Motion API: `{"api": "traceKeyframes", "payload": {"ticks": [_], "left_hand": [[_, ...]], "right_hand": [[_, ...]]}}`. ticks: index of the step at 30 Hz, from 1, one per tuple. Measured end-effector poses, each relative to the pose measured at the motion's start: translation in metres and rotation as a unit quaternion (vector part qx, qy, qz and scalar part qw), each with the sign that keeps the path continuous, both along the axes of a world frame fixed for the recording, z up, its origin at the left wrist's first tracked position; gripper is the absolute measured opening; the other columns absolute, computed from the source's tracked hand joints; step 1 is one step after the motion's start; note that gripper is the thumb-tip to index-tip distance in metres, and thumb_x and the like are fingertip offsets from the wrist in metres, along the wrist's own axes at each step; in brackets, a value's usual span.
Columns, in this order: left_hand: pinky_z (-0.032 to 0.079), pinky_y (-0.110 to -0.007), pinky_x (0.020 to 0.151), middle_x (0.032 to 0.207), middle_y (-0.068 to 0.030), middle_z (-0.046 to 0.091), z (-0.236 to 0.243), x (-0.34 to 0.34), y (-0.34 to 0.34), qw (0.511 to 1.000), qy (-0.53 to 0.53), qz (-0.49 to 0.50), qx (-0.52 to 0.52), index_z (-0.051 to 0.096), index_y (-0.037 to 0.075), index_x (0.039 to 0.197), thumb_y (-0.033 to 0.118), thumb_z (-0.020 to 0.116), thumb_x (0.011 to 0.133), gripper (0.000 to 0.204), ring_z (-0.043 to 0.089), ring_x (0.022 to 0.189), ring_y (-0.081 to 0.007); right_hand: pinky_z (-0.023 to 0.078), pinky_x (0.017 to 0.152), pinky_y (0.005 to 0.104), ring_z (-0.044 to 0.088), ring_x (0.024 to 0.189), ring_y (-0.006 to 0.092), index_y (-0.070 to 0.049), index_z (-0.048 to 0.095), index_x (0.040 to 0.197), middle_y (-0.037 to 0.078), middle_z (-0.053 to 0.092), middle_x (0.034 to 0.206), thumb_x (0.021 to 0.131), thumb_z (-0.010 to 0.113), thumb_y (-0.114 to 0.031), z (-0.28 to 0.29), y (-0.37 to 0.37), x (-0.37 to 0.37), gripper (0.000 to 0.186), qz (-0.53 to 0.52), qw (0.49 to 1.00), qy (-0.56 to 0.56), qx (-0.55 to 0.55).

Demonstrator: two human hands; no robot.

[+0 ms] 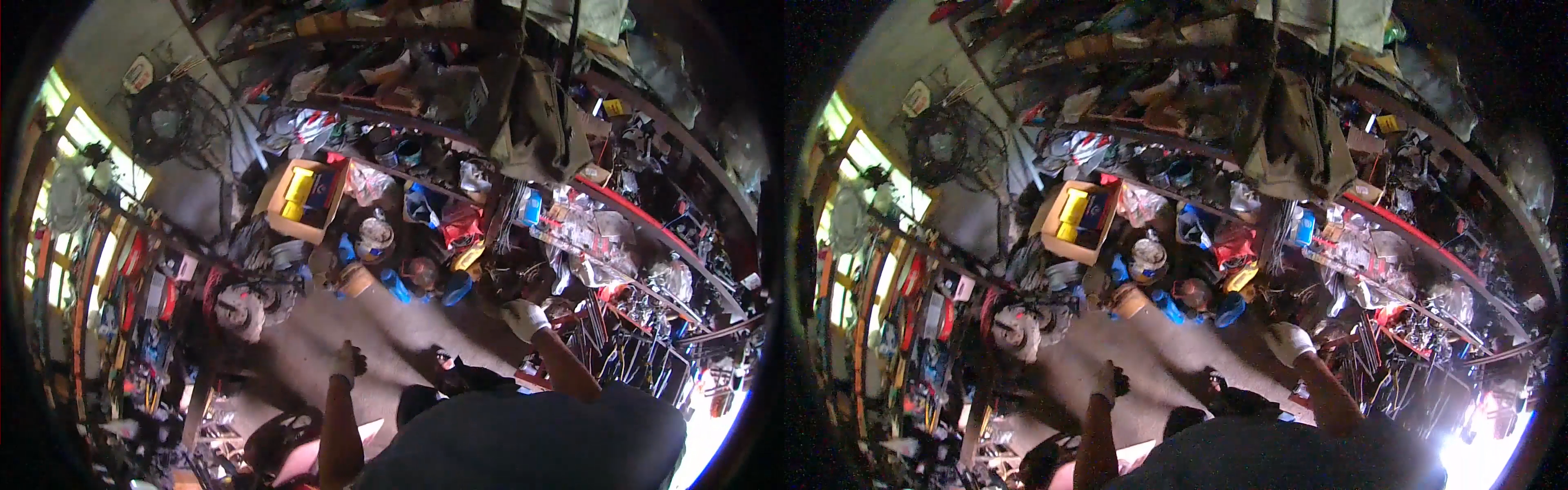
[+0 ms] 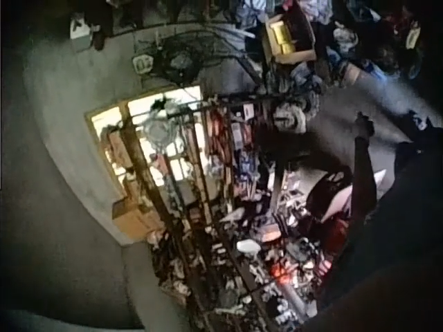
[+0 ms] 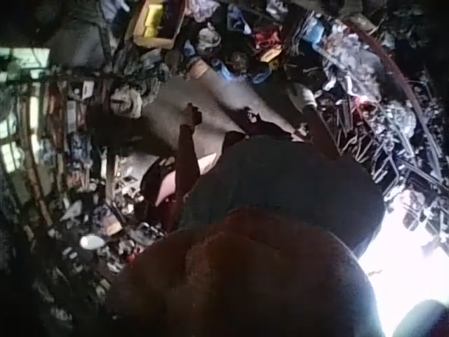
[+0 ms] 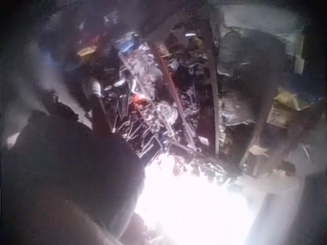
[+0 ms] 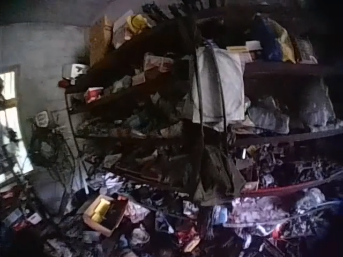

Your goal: The person sprays a mechanical component with a lubricant, uses a hammer to tap a shaft into the component, and luego searches through a box to select specific bolts and nuts.

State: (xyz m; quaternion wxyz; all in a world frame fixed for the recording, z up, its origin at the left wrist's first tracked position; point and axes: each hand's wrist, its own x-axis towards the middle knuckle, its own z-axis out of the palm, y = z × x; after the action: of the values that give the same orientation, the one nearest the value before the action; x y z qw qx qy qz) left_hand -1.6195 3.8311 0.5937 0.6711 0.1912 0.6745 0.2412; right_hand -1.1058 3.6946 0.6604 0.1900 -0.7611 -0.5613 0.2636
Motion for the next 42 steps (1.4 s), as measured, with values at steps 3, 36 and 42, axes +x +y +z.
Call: {"api": "traceKeyframes", "payload": {"ticks": [3,36,42], "left_hand": [[0.051,-0.037,0.055,0.075,-0.0022,0.062,-0.032,-0.017,0.110,0.964,0.023,0.147,0.220,0.067,0.016,0.109,0.059,0.059,0.098,0.045,0.059,0.062,-0.0228],[0.061,-0.043,0.081,0.131,-0.0132,0.068,0.042,0.428,0.936,0.924,0.300,-0.110,0.208,0.062,0.008,0.136,0.067,0.062,0.093,0.073,0.067,0.110,-0.0312],[0.061,-0.043,0.081,0.131,-0.0130,0.068,0.030,0.418,0.937,0.920,0.315,-0.123,0.198,0.062,0.007,0.136,0.067,0.062,0.093,0.074,0.068,0.110,-0.0311]], "right_hand": [[0.054,0.090,0.0491,0.067,0.105,0.0434,-0.006,0.073,0.113,0.023,0.071,0.108,0.096,0.061,-0.034,0.027,0.061,-0.028,0.035,-0.005,0.999,0.031,0.018],[0.049,0.106,0.0511,0.056,0.130,0.0415,-0.006,0.059,0.132,0.026,0.051,0.149,0.102,0.051,-0.050,0.234,0.738,0.267,0.055,-0.170,0.855,-0.471,-0.133],[0.049,0.106,0.0515,0.057,0.129,0.0416,-0.007,0.059,0.134,0.025,0.053,0.148,0.102,0.050,-0.049,0.231,0.742,0.290,0.054,-0.167,0.853,-0.474,-0.141]]}}
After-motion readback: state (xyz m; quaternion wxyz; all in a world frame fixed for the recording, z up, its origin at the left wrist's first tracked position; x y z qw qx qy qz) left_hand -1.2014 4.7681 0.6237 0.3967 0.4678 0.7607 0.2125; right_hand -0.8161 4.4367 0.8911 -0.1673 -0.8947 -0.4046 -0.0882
